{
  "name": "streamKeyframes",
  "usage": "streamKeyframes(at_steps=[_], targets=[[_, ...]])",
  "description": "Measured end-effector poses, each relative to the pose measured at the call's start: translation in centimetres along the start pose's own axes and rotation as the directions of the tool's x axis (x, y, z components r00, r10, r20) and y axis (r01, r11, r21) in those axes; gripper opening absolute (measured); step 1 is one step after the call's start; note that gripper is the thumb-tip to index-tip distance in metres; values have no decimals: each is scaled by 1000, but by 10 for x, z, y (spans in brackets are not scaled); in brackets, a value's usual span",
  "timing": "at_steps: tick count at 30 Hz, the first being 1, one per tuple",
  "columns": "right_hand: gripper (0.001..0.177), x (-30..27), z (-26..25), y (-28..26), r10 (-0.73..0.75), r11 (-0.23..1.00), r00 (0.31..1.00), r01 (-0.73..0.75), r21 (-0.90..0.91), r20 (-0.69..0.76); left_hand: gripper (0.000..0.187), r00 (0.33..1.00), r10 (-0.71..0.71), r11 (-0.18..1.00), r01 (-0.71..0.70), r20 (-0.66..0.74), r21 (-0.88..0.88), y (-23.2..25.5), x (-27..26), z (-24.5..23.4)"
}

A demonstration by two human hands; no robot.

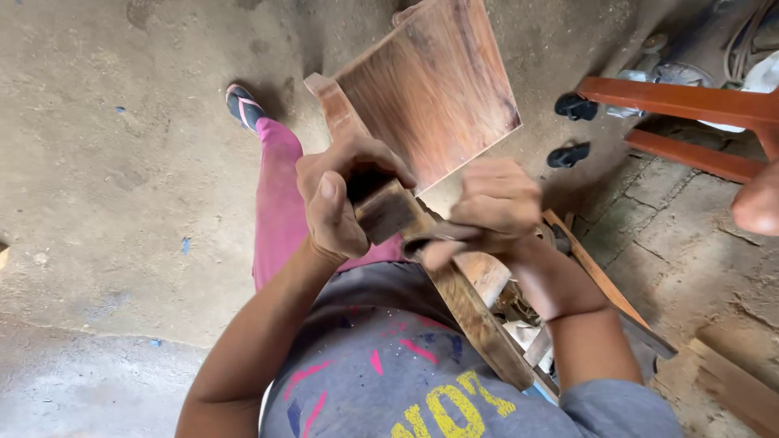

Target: The person sands a wooden chair leg using a sanding block, focusing on smoothing the edges and surfaces. They hold the leg with one hand and sand with the other, occasionally adjusting their grip to reach different angles.

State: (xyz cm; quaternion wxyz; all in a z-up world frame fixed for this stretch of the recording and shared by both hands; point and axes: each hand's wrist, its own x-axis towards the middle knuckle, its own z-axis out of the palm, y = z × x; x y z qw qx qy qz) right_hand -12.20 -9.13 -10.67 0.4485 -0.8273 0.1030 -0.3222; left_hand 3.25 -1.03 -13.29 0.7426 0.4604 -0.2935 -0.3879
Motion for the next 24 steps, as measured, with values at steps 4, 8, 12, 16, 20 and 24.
streamKeyframes(at_steps=[4,8,12,16,20,24], targets=[[46,-17,15,13,-55,998,996,57,19,-68,75,1000,18,998,-18,-7,-60,2,-7,1],[43,-24,-1,11,22,999,999,-21,48,-24,66,997,-19,998,15,-77,-57,-5,-10,2],[47,-9,17,15,-24,988,985,49,148,-170,48,999,-32,977,32,3,-209,-12,-19,-3],[49,-21,6,16,-60,994,974,79,78,-217,48,999,-34,980,29,-22,-198,-15,-13,1],[49,-30,13,8,2,991,971,30,128,-238,50,999,-16,980,9,-36,-197,-11,-14,1],[49,-5,17,23,-3,991,962,40,130,-272,51,999,6,994,-11,-46,-107,-6,-4,8]])
